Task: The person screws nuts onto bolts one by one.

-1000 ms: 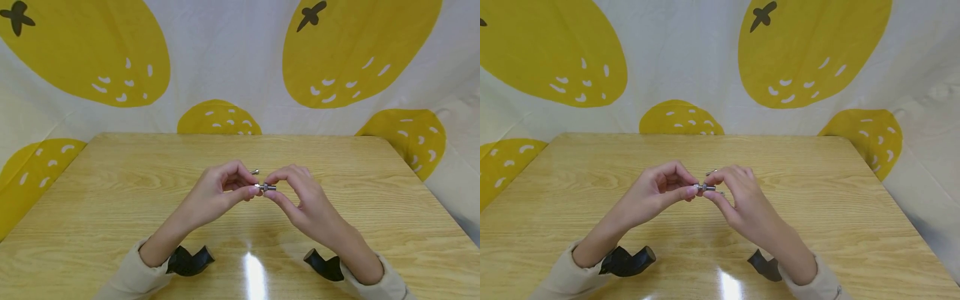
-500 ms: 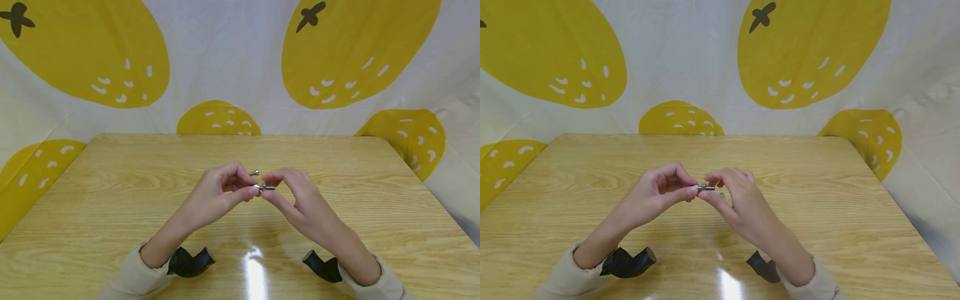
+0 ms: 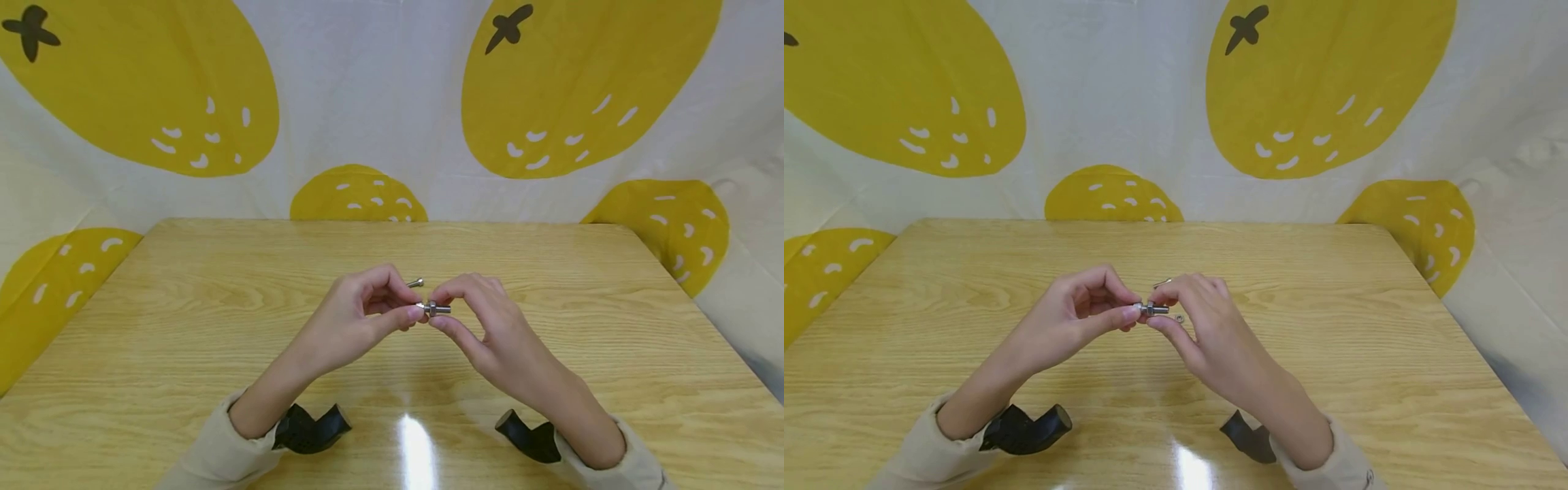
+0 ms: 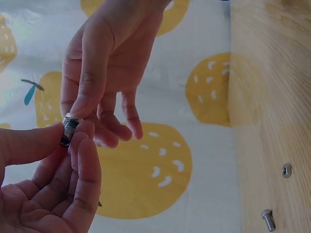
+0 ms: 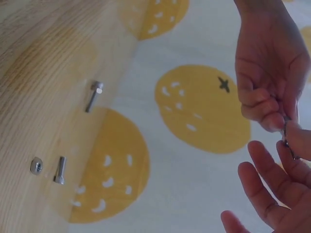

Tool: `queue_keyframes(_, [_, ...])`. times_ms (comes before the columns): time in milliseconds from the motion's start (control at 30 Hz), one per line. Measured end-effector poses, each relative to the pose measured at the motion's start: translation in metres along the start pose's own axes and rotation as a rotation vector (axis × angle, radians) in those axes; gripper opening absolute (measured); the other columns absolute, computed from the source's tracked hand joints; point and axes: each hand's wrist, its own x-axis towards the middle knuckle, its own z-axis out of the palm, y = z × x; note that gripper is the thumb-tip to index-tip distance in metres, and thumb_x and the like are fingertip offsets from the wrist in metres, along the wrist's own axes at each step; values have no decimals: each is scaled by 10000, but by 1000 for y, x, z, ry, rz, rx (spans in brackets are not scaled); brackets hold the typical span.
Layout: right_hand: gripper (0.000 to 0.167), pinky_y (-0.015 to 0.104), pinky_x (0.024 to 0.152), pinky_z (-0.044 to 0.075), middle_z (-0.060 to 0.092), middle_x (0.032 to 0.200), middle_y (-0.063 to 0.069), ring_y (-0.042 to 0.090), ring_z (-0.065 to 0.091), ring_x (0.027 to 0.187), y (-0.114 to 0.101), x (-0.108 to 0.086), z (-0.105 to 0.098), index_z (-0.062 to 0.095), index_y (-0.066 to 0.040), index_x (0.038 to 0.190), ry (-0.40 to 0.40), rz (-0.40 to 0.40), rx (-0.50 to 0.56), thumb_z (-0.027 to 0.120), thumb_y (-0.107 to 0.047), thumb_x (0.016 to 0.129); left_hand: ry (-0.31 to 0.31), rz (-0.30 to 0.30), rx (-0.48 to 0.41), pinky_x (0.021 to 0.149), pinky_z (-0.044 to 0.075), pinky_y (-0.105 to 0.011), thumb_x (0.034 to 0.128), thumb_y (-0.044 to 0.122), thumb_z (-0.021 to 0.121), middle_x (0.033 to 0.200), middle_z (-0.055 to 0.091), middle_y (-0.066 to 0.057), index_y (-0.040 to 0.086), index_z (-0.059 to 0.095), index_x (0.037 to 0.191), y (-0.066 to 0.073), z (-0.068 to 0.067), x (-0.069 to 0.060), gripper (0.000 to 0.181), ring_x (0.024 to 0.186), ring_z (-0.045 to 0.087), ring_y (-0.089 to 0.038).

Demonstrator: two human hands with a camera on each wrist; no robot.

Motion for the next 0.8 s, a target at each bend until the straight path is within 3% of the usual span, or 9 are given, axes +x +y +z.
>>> queue_keyframes(200, [54, 332, 889, 338, 601, 970, -84, 95, 521, 961, 0, 0, 3, 580, -144, 972, -38, 22, 24, 531, -135, 949, -15, -8, 8, 700, 548, -309, 868, 63, 643, 894, 651, -86, 35, 600, 917, 1, 1, -1, 71, 750, 645, -159])
queue_keyframes(367, [201, 334, 883, 340, 612, 888, -105, 93, 532, 912, 2, -1, 5, 600, -168, 872, -10, 34, -16, 440, -185, 993, -26, -27, 26, 689, 542, -291, 869, 71, 644, 894, 653, -73, 48, 600, 924, 2, 2, -1, 74, 751, 645, -151])
queue_keyframes(500, [101, 372, 867, 357, 599, 966, -94, 104, 497, 967, 0, -2, 1, 605, -171, 1011, -35, 122, -8, 539, -218, 949, -23, -24, 34, 685, 538, -289, 874, 77, 640, 900, 649, -66, 55, 601, 916, 1, 2, -1, 62, 755, 642, -146])
queue_keyframes(567, [215, 375, 861, 368, 589, 1031, -71, 113, 478, 999, -2, -2, -1, 577, -160, 1097, -41, 140, 4, 629, -206, 894, -17, -17, 40, 687, 537, -291, 873, 74, 640, 901, 648, -66, 55, 599, 905, 1, 2, 0, 55, 755, 639, -145])
queue_keyframes(667, [345, 357, 873, 374, 587, 1079, -31, 128, 484, 1015, -3, -1, -3, 547, -121, 1135, -27, 96, 19, 703, -129, 828, -6, -13, 47, 686, 538, -299, 872, 76, 642, 895, 649, -66, 56, 595, 892, 1, 2, 0, 54, 749, 637, -143])
queue_keyframes(800, [277, 312, 891, 364, 605, 1044, -14, 133, 517, 993, -2, 1, -3, 563, -86, 1078, 5, 5, 30, 687, -69, 830, -6, -17, 36, 683, 541, -299, 870, 68, 642, 888, 650, -75, 49, 594, 898, 1, 1, 0, 59, 743, 641, -150])
